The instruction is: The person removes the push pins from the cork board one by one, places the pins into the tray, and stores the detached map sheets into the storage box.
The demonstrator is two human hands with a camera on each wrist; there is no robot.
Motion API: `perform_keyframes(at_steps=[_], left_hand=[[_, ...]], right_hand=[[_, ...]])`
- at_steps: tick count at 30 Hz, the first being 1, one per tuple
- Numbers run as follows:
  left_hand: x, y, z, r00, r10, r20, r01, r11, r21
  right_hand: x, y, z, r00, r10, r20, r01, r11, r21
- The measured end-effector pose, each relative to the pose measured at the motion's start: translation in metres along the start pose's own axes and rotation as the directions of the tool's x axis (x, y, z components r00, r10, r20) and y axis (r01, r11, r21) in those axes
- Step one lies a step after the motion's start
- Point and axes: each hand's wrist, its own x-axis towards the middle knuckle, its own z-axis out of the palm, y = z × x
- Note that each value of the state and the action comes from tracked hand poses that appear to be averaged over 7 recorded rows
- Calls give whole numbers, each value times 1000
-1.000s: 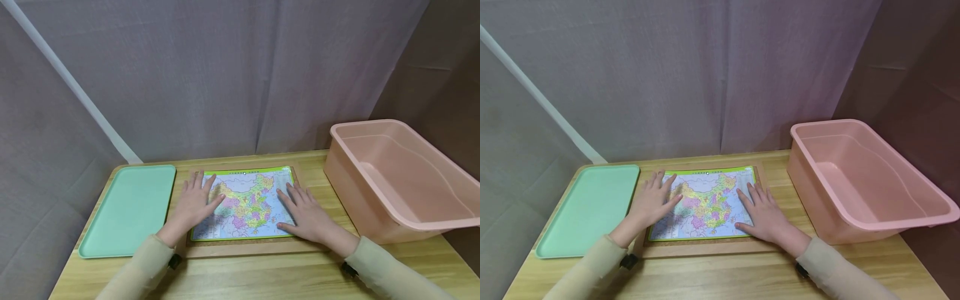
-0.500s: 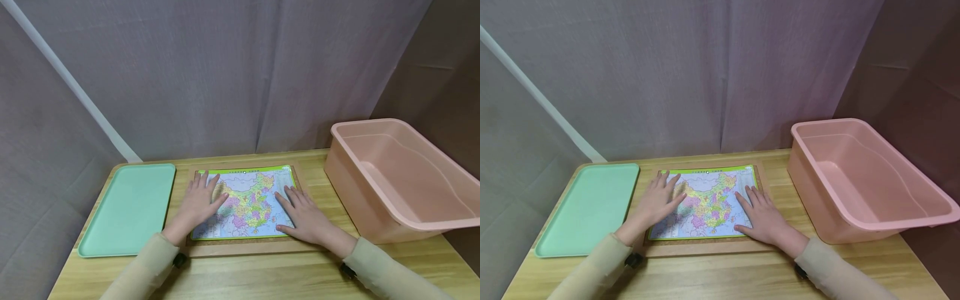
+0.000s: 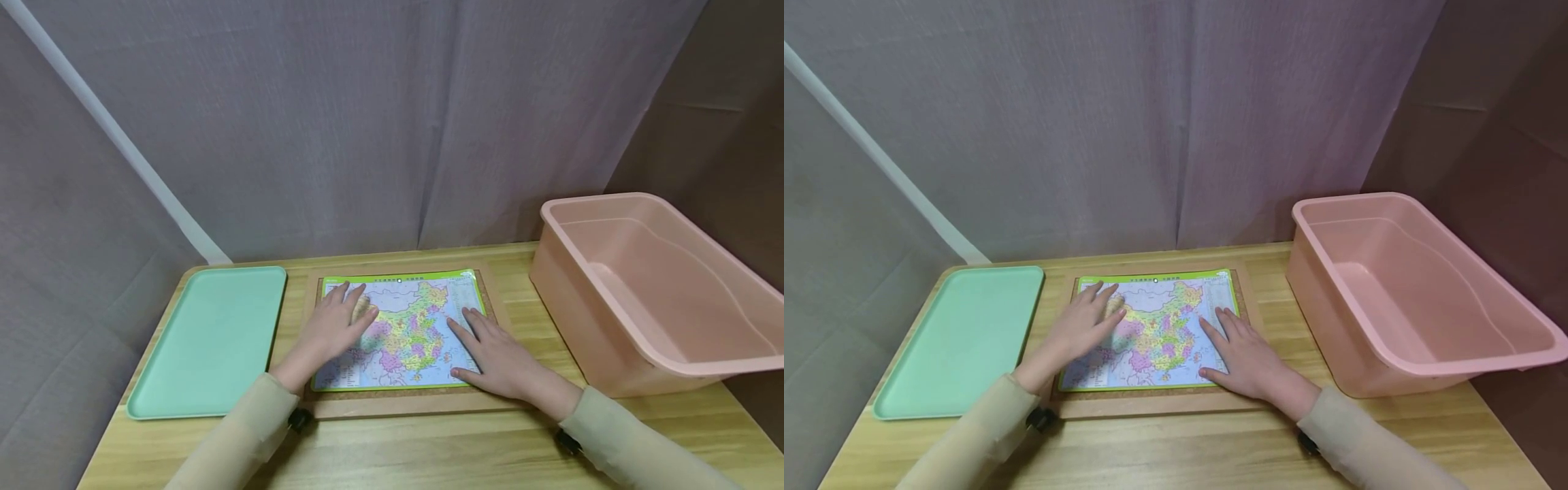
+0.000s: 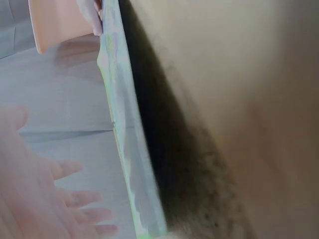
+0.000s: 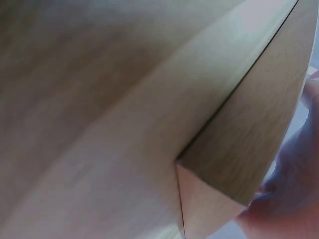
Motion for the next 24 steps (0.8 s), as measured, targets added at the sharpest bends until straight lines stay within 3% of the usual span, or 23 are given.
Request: perform_keyframes(at_steps=[9, 17, 24], left_hand=[[14, 1, 1, 1000, -18, 16, 19, 995, -97], [28, 2, 2, 1000, -23, 12, 24, 996, -91], [38, 5, 5, 999, -13, -32, 11, 998, -54]], right_hand=[[0, 1, 2, 1000, -5, 9, 5, 1000, 1], [-1, 1, 2, 1000, -8, 8, 8, 1000, -11], [0, 0, 1, 1000, -21, -3, 21, 999, -38]])
